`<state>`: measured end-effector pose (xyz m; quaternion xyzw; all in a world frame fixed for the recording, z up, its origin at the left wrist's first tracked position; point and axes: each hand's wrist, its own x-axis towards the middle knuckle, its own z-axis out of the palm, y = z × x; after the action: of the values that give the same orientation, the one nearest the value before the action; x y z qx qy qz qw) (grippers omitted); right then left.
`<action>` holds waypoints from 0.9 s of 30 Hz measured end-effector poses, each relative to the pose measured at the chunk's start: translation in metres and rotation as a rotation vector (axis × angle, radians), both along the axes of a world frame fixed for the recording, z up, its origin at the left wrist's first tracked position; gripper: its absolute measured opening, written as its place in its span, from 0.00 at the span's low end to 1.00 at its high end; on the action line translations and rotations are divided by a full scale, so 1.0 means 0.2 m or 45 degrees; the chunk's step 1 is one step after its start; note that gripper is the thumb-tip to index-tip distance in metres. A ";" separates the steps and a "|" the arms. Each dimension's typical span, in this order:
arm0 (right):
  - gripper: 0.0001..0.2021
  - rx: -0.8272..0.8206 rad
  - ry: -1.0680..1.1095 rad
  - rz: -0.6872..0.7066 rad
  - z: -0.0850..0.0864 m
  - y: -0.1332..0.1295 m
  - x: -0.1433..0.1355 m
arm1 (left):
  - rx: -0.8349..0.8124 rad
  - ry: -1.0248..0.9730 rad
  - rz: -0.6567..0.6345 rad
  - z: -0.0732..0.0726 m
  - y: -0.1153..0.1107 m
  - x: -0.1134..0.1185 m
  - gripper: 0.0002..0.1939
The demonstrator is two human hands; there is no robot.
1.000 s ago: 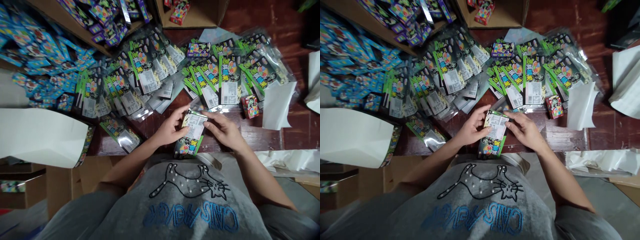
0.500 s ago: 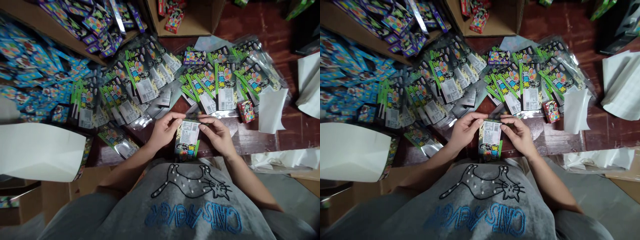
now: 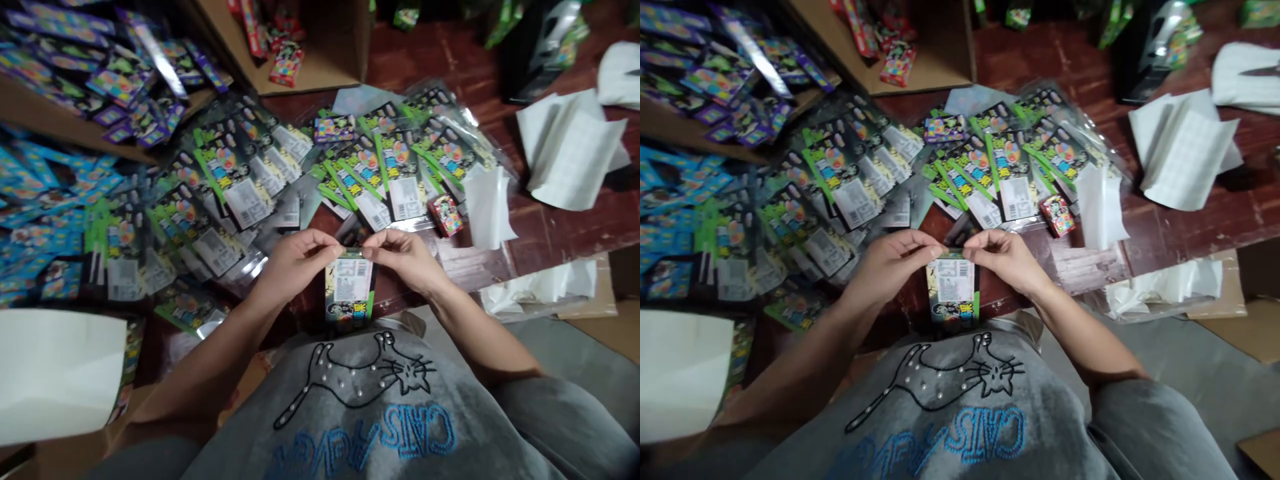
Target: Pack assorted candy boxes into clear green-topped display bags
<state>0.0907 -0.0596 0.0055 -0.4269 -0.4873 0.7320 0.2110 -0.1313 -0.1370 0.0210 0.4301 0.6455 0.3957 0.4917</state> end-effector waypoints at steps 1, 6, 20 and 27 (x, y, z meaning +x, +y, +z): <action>0.17 -0.063 0.023 -0.013 0.00 0.01 0.01 | -0.022 0.011 -0.024 0.01 0.02 0.00 0.11; 0.16 0.061 0.078 0.107 0.00 0.01 0.14 | 0.143 0.082 -0.230 -0.05 0.04 0.02 0.11; 0.17 0.710 -0.619 -0.942 -0.08 0.16 0.92 | 0.667 0.859 -0.287 -0.19 0.19 0.07 0.31; 0.20 -0.205 -0.185 -0.252 0.19 0.13 0.81 | 0.998 0.628 -0.740 0.13 0.43 0.45 0.38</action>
<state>0.2528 -0.0327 0.0431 -0.5402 -0.3966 0.7115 0.2112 -0.0417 -0.0514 0.0473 0.8218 0.4004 0.3419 0.2176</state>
